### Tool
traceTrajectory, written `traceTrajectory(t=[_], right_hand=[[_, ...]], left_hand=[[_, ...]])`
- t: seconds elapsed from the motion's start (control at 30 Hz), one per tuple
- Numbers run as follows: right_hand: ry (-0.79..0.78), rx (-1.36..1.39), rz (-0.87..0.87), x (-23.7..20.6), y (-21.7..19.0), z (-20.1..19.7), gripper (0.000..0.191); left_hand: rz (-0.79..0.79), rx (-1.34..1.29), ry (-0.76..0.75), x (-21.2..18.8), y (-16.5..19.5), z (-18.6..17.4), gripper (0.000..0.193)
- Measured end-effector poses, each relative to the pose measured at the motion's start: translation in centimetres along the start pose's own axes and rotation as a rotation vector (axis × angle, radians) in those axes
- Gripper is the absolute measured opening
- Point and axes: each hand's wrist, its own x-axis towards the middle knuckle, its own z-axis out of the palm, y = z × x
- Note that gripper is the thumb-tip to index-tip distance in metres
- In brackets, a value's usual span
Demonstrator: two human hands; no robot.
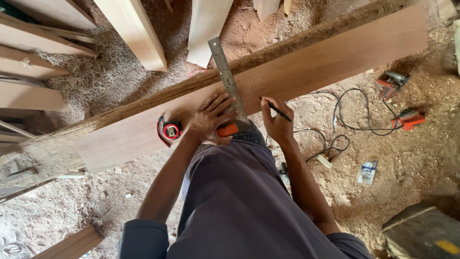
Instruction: The person measures and marks a long wooden board resting on a beam in a woodworking shop. They position a combination square along the board, draw pencil lines, reposition the square and tape measure repeatedly, and mark multiple locations along the board's length.
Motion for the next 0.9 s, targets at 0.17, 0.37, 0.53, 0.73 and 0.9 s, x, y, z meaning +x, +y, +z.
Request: traceTrajectory(t=[0.17,0.37,0.53,0.73,0.9], right_hand=[[0.018,0.062,0.101,-0.2,0.6,-0.2,0.02],[0.039,0.104,0.053,0.3,0.1,0.5,0.019],[0.075,0.089,-0.044,1.4,-0.3,1.2,0.015],[0.086,0.115,-0.024,2.4,-0.2,1.6,0.016],[0.094,0.03,-0.097,3.2,0.1,1.8,0.015]], left_hand=[[-0.032,0.005,-0.019,0.1,0.3,0.2,0.085],[-0.03,0.008,-0.007,0.1,0.3,0.4,0.084],[-0.008,-0.019,0.012,0.0,0.5,0.3,0.082],[-0.009,-0.028,0.023,0.1,0.7,0.2,0.08],[0.011,-0.05,0.048,0.1,0.5,-0.1,0.08]])
